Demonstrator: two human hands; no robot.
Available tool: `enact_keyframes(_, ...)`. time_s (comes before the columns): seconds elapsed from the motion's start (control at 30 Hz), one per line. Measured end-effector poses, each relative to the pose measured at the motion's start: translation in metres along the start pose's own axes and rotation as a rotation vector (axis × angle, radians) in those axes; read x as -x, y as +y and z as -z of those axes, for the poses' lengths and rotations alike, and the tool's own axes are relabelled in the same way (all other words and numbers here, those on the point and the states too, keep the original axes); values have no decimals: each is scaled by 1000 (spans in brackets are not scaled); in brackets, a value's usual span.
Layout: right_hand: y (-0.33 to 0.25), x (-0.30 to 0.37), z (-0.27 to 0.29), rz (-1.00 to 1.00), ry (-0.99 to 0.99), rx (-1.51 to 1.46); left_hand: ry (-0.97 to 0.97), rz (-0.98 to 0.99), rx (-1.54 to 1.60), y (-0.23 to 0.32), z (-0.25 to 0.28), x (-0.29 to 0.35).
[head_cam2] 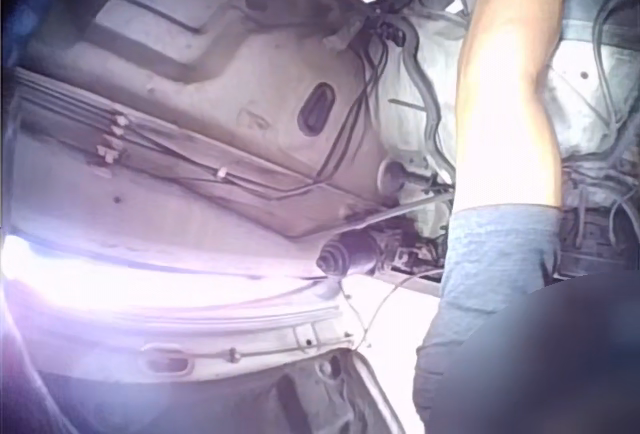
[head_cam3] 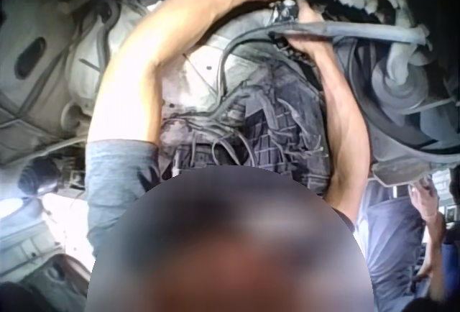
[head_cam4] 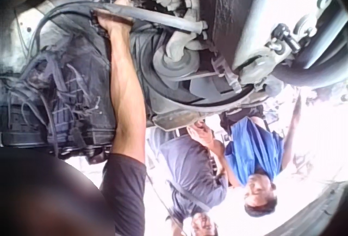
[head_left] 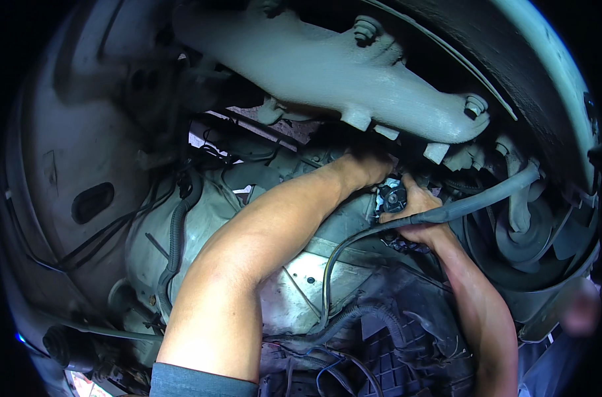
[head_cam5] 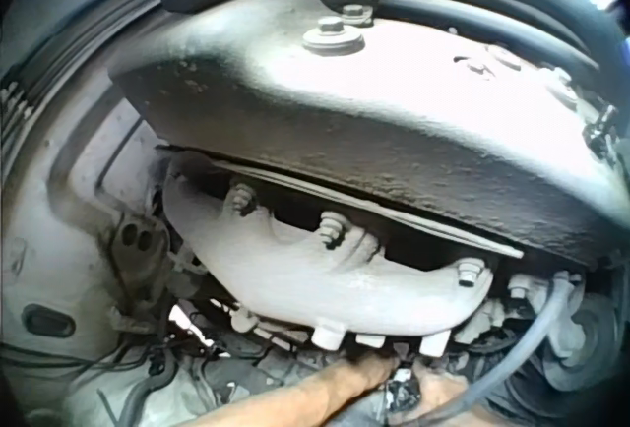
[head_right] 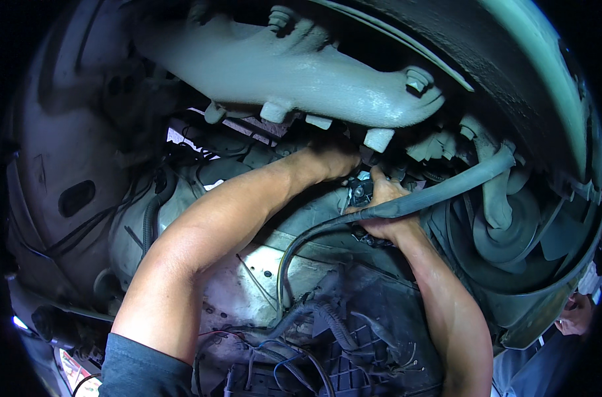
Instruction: The person works under the hood of a white car, using a wrench to tighten bolts on the alternator. They adjust the alternator's position and continue securing it with the wrench.
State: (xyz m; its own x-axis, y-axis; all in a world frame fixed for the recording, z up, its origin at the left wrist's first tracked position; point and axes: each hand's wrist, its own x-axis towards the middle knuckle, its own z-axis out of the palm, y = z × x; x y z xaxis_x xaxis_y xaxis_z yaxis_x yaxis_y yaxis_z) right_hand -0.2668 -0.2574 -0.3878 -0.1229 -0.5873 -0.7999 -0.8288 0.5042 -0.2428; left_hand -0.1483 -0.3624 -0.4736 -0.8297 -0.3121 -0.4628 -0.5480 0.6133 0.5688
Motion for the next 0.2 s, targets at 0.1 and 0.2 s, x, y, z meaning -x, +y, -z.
enact_keyframes(0.1, -3, -2, 5, -19, -54, -17, -42, -10, -35, -1, -2, -2)
enact_keyframes(0.2, -9, -4, 12, -41, -120, -23, -44, 63, -96, 10, -6, -2)
